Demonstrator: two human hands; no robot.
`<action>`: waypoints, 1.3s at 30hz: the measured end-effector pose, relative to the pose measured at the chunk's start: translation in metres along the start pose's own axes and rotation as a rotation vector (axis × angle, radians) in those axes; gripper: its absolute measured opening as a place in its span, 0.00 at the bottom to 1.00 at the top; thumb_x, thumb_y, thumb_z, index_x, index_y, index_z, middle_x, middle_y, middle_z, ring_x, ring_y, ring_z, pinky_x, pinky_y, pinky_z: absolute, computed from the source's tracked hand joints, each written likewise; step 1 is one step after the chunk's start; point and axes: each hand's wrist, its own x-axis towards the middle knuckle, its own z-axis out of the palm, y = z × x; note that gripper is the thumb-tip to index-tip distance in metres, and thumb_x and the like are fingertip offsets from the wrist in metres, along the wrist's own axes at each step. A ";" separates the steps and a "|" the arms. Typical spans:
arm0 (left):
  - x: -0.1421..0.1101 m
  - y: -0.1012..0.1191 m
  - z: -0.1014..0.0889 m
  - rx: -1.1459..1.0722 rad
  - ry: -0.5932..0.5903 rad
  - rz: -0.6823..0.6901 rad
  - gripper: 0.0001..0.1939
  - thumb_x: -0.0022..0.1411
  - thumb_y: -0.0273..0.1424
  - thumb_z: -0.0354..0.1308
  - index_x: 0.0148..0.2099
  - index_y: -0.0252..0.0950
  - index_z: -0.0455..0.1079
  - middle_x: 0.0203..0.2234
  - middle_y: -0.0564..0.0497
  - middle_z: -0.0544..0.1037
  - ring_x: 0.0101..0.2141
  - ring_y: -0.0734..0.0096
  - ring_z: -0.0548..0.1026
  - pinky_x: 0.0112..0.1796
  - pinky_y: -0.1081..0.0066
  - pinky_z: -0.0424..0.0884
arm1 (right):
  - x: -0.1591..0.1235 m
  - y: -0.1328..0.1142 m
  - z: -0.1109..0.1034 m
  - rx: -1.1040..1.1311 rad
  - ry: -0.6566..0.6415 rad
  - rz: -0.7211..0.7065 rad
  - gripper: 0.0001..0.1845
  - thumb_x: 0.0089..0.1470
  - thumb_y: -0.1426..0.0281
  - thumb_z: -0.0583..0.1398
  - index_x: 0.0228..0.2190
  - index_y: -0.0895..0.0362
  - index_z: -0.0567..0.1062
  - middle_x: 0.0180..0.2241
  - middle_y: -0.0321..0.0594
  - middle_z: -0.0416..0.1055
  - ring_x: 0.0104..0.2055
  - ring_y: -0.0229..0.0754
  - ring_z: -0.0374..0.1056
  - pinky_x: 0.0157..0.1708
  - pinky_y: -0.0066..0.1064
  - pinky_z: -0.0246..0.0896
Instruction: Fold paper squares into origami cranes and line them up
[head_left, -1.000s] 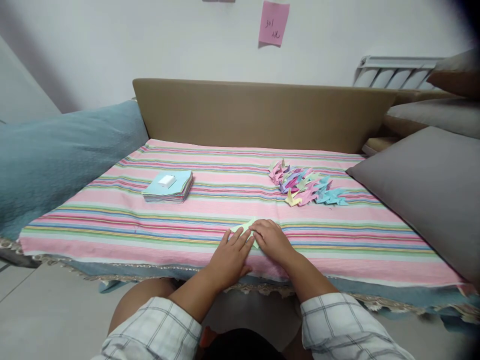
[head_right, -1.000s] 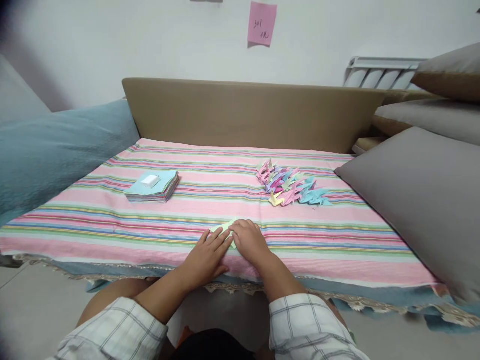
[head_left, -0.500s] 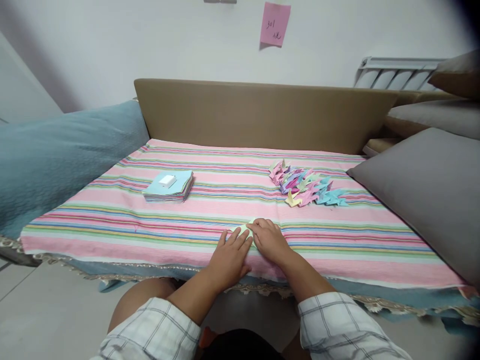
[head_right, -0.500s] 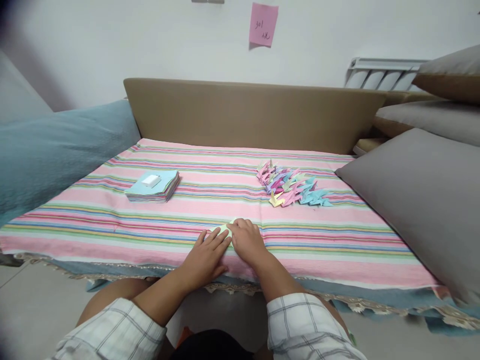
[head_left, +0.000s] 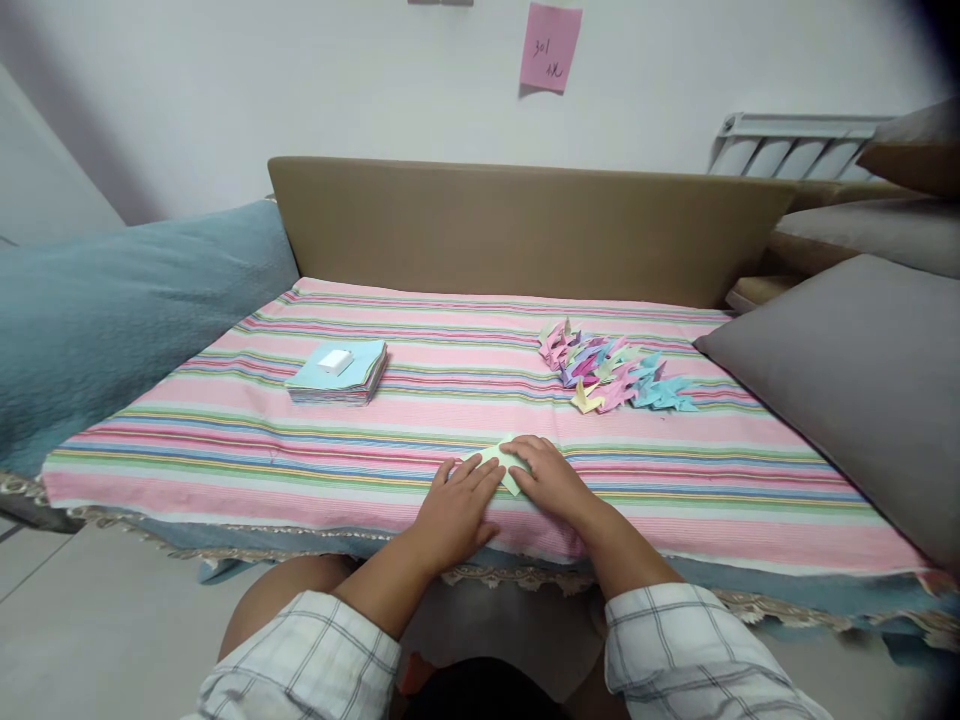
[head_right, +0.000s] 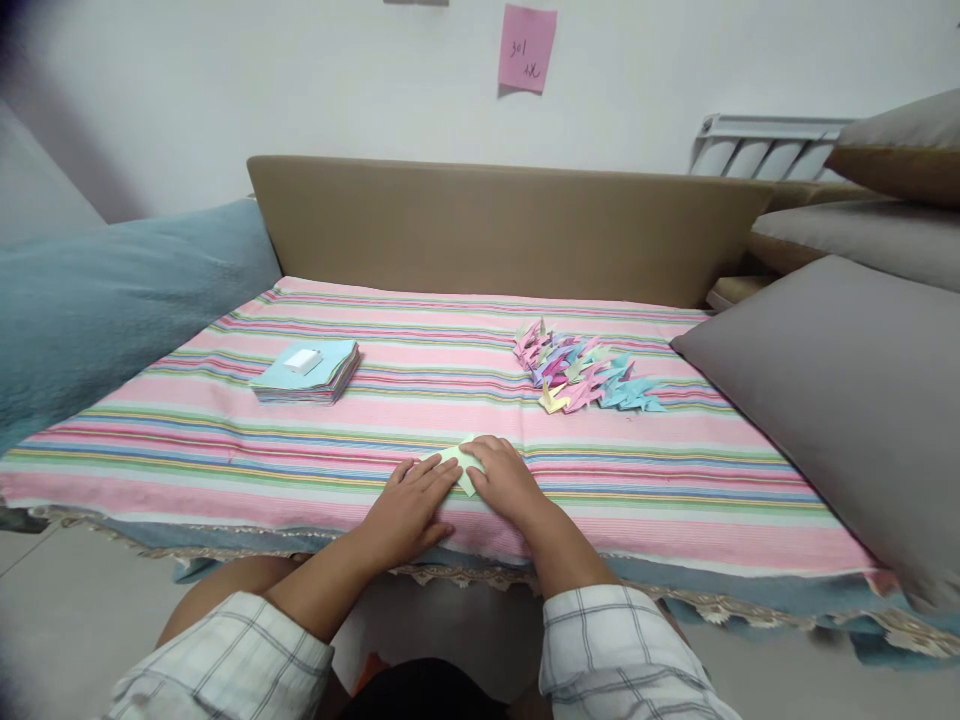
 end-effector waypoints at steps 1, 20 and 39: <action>0.001 -0.001 0.000 -0.004 0.008 -0.005 0.35 0.55 0.37 0.59 0.63 0.42 0.52 0.61 0.47 0.59 0.60 0.55 0.55 0.57 0.50 0.49 | 0.000 0.003 -0.002 0.019 0.038 0.005 0.20 0.52 0.74 0.54 0.47 0.56 0.71 0.47 0.43 0.68 0.50 0.44 0.60 0.52 0.38 0.54; 0.008 -0.003 -0.002 -0.085 0.083 -0.029 0.23 0.55 0.36 0.59 0.54 0.42 0.64 0.58 0.46 0.65 0.57 0.56 0.61 0.56 0.50 0.52 | -0.003 0.014 -0.026 0.255 0.056 0.231 0.15 0.46 0.79 0.51 0.28 0.54 0.76 0.35 0.38 0.72 0.41 0.40 0.68 0.45 0.33 0.62; 0.011 -0.005 -0.008 -0.108 0.085 -0.019 0.18 0.56 0.32 0.57 0.51 0.41 0.66 0.55 0.48 0.69 0.55 0.59 0.65 0.54 0.53 0.56 | 0.000 0.012 0.006 0.095 0.107 0.063 0.19 0.47 0.73 0.58 0.43 0.56 0.75 0.50 0.45 0.66 0.52 0.47 0.59 0.54 0.41 0.53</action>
